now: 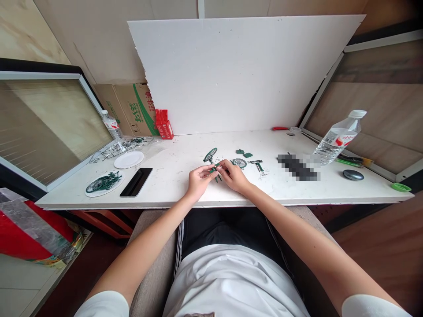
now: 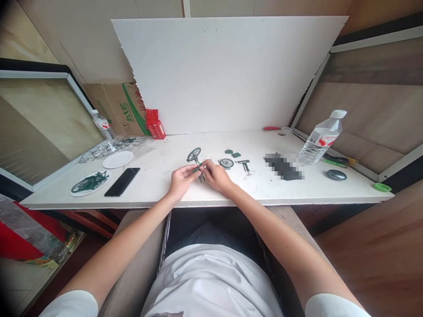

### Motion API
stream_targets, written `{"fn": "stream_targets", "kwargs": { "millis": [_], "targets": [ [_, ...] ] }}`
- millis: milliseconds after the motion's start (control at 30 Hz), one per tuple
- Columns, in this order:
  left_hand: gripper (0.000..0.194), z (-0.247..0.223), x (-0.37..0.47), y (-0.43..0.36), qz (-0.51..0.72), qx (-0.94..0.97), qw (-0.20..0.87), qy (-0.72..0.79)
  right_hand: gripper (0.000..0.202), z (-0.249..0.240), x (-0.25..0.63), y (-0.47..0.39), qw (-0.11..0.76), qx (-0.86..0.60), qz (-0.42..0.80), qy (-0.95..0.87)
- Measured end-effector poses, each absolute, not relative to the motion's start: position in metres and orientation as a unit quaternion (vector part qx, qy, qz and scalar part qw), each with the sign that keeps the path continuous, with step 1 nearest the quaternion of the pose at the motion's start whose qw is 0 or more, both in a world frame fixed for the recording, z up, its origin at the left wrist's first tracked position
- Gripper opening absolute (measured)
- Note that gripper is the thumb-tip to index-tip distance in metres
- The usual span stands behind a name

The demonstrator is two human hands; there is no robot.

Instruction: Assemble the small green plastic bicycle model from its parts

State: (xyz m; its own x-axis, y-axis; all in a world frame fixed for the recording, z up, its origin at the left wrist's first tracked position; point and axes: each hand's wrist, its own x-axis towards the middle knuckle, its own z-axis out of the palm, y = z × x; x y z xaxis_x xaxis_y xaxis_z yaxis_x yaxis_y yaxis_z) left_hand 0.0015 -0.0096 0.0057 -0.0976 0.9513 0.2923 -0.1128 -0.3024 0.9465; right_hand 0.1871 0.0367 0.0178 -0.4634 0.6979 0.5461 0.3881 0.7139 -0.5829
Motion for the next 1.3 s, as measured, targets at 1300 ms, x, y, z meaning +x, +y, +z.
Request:
{"fn": "stream_targets", "kwargs": {
  "millis": [1300],
  "targets": [
    [0.046,0.008,0.004,-0.012,0.657,0.496,0.416,0.386,0.027,0.016,0.186,0.038,0.42,-0.327,0.161,-0.831]
  ]
}}
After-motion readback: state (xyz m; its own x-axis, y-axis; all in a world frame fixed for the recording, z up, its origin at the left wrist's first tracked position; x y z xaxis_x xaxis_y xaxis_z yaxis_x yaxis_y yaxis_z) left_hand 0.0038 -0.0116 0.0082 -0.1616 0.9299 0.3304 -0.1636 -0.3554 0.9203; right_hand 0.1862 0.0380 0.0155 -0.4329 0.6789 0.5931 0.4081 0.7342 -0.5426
